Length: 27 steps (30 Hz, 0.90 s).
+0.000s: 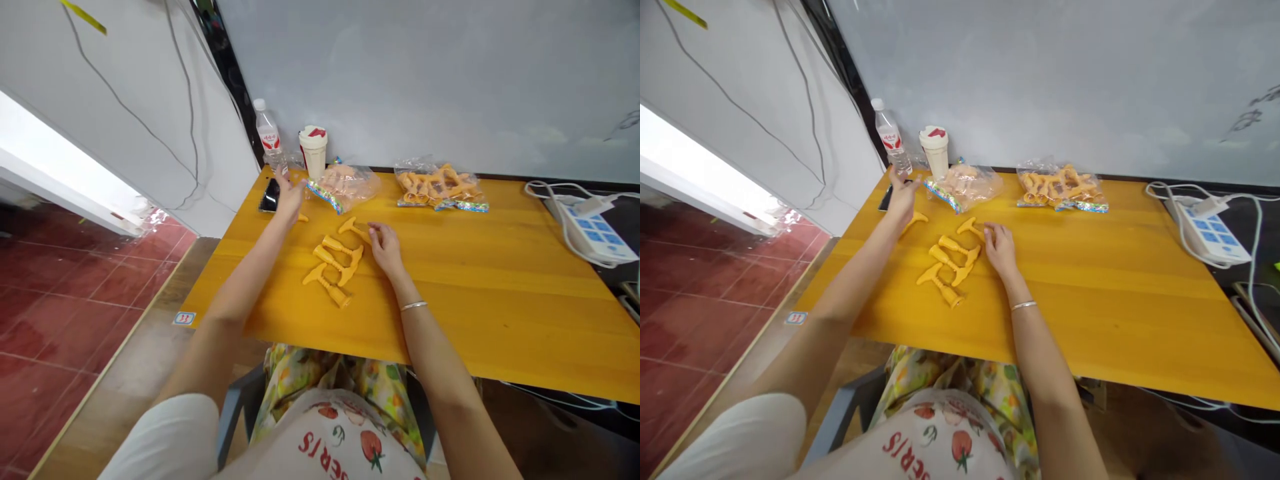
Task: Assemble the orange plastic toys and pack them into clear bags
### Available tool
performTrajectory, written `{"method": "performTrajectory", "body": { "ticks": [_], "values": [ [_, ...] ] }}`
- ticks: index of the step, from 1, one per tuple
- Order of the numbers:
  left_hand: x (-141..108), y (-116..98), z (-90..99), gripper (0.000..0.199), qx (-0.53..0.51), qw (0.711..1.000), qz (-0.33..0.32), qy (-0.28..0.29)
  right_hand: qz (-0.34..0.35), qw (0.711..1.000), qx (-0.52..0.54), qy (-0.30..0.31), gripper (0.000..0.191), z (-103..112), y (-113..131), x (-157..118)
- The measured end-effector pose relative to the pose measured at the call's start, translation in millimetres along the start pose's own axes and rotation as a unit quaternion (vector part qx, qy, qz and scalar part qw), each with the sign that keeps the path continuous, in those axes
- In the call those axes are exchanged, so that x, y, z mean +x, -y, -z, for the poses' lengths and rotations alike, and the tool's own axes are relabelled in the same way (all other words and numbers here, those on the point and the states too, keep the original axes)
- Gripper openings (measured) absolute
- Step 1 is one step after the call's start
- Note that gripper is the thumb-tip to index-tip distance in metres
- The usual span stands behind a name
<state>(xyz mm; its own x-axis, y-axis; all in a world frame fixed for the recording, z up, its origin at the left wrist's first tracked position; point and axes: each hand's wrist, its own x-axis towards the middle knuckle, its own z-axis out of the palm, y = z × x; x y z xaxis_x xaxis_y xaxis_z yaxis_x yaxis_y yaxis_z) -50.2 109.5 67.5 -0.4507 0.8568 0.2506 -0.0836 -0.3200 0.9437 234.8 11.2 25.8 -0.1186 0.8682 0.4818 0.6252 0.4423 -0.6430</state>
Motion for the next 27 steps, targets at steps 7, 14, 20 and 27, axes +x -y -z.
{"method": "performTrajectory", "body": {
  "ticks": [7,14,20,27],
  "values": [
    [-70.3,-13.7,112.3,0.040,0.284,0.955,-0.029,0.079,0.166,0.973,-0.039,0.154,0.035,7.4,68.6,-20.7],
    [-98.4,-22.8,122.5,0.023,0.354,0.926,-0.060,0.116,0.310,0.903,-0.055,0.293,0.026,-9.5,101.9,-51.4],
    [-109.1,-60.2,140.1,0.018,0.209,0.973,-0.023,0.092,0.257,0.928,-0.112,0.244,0.018,-6.1,80.2,-37.3],
    [-152.2,-72.4,131.4,0.019,0.112,0.957,0.095,0.249,0.198,0.944,-0.170,0.200,0.021,7.3,70.9,-24.7]
  ]
}}
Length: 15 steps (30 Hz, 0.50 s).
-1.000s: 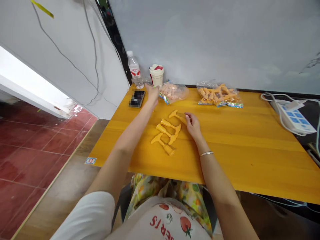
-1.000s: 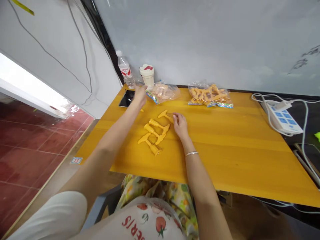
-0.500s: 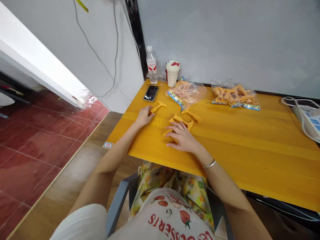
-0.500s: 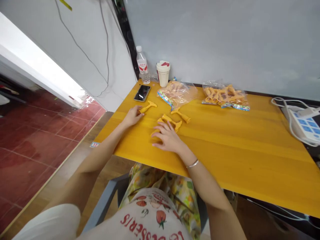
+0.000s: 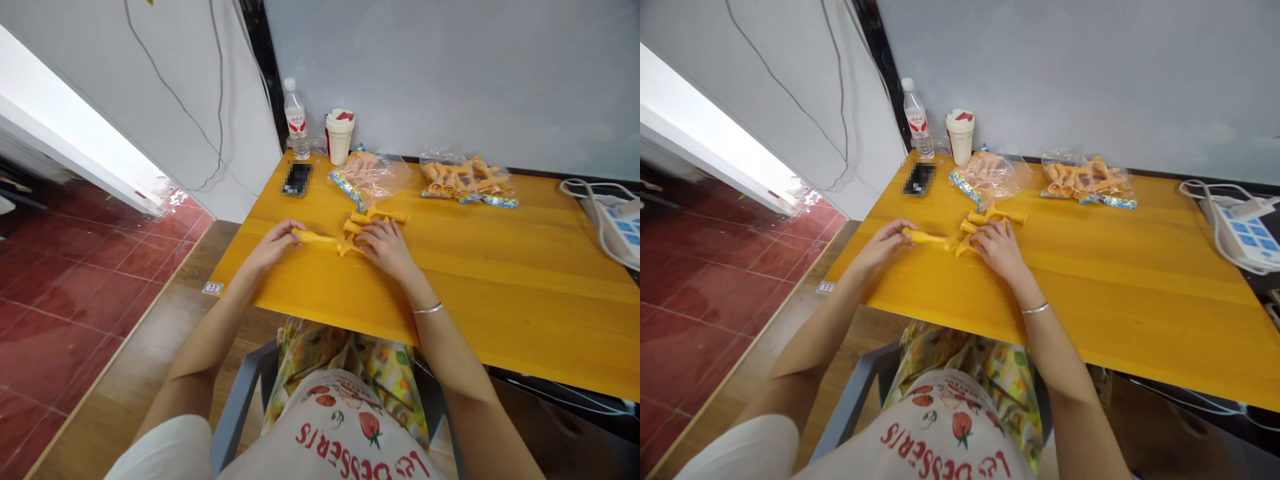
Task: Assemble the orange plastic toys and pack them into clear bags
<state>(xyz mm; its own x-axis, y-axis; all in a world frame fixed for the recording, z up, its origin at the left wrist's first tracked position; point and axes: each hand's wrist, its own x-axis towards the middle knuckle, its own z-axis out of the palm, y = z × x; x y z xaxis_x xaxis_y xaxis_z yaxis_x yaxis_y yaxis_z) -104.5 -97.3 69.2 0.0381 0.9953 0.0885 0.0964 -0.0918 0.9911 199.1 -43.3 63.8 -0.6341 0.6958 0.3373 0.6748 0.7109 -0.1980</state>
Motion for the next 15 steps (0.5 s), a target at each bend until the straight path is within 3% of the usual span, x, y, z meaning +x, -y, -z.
{"method": "performTrajectory", "body": {
  "ticks": [3,7,12,15],
  "values": [
    [-10.4,4.4,-32.7,0.022,0.069,0.992,-0.018,0.105,-0.031,0.999,0.003,-0.028,0.022,4.6,-7.5,-0.1],
    [-17.4,7.2,-63.7,0.022,0.202,0.958,-0.072,0.191,-0.057,0.994,0.011,-0.089,0.023,2.8,-19.9,-0.2],
    [-1.7,-5.9,-79.9,0.024,0.307,0.915,-0.180,0.190,-0.083,0.980,0.019,-0.179,0.022,-3.8,-37.1,0.6],
    [21.6,-13.0,-101.9,0.024,0.368,0.876,-0.220,0.222,-0.102,0.970,0.030,-0.220,0.021,-4.8,-46.1,1.0]
  ]
}}
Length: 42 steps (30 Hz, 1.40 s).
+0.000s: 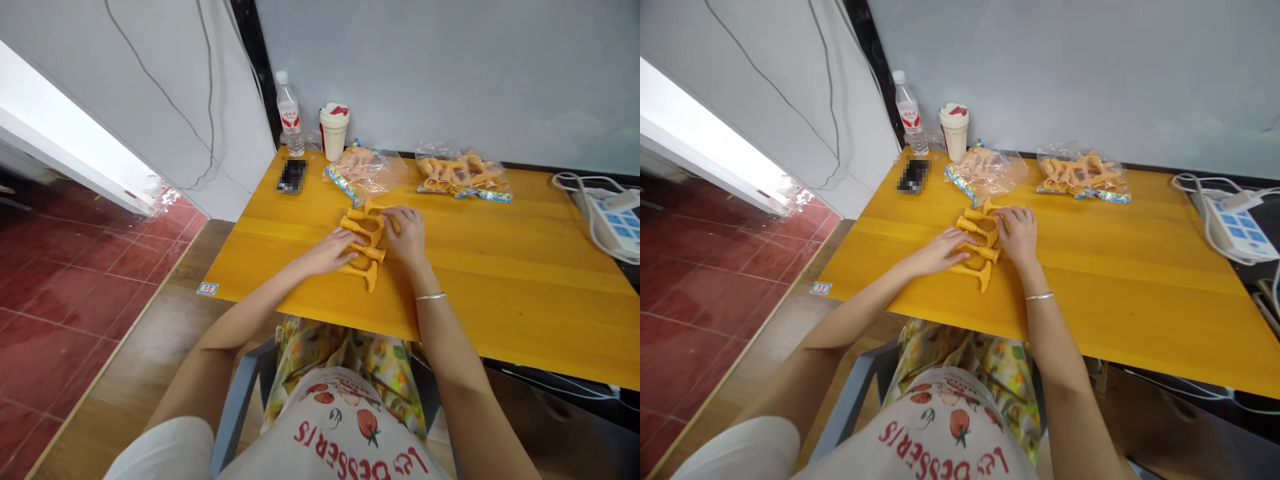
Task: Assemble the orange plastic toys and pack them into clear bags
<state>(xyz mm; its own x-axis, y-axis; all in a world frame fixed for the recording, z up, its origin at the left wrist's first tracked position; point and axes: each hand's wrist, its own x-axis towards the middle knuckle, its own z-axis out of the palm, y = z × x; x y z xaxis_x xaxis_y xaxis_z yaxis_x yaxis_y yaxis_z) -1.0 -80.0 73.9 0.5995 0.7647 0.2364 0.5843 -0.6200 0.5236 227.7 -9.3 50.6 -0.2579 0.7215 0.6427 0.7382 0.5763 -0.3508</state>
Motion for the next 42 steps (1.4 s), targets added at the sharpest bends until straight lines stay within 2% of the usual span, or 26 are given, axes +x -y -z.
{"method": "performTrajectory", "body": {
  "ticks": [3,6,8,11,13,15,19,21,24,27,29,34,38,42],
  "values": [
    [33.5,-6.8,-13.7,0.031,0.086,0.993,-0.022,0.077,-0.024,0.999,0.018,-0.041,0.022,0.2,-6.9,1.1],
    [50.6,-15.9,-21.4,0.036,0.146,0.983,-0.025,0.105,-0.051,0.996,0.032,-0.069,0.022,0.1,-12.9,1.1],
    [49.8,-20.8,-14.8,0.038,0.128,0.988,-0.028,0.085,-0.067,0.994,0.040,-0.081,0.022,-0.7,-16.9,0.8],
    [38.6,-21.4,7.4,0.047,0.010,1.000,-0.016,-0.015,-0.080,0.991,0.057,-0.088,0.022,-3.3,-22.3,0.7],
    [30.1,-15.4,18.4,0.045,-0.085,0.991,0.012,-0.099,-0.084,0.991,0.066,-0.083,0.023,-5.5,-24.9,0.6],
    [22.7,-4.6,18.6,0.035,-0.177,0.972,0.045,-0.145,-0.088,0.991,0.072,-0.071,0.024,-7.9,-26.1,0.2],
    [9.8,20.0,-4.1,0.028,-0.282,0.945,0.112,-0.119,-0.097,0.991,0.073,-0.048,0.024,-12.5,-27.9,-2.4],
    [4.6,28.5,-13.3,0.029,-0.276,0.948,0.119,-0.108,-0.101,0.992,0.064,-0.044,0.025,-15.9,-31.1,-4.5],
    [1.5,37.7,-16.2,0.029,-0.244,0.953,0.110,-0.142,-0.113,0.991,0.049,-0.047,0.031,-23.4,-40.3,-8.0],
    [6.5,48.8,-16.2,0.037,-0.239,0.941,0.126,-0.202,-0.126,0.990,0.051,-0.033,0.040,-31.6,-50.1,-10.7],
    [12.7,57.5,-20.5,0.046,-0.251,0.931,0.143,-0.221,-0.126,0.990,0.056,-0.018,0.043,-34.8,-53.6,-11.5],
    [23.6,70.5,-35.9,0.051,-0.319,0.920,0.138,-0.183,-0.124,0.992,0.031,-0.008,0.041,-30.8,-51.0,-10.8],
    [29.8,70.5,-31.5,0.045,-0.280,0.924,0.163,-0.206,-0.097,0.995,0.001,0.004,0.045,-27.7,-49.1,-9.4],
    [45.6,71.8,-22.1,0.038,-0.190,0.955,0.141,-0.177,-0.083,0.996,0.023,0.028,0.043,-29.0,-51.1,-10.9]
  ]
}}
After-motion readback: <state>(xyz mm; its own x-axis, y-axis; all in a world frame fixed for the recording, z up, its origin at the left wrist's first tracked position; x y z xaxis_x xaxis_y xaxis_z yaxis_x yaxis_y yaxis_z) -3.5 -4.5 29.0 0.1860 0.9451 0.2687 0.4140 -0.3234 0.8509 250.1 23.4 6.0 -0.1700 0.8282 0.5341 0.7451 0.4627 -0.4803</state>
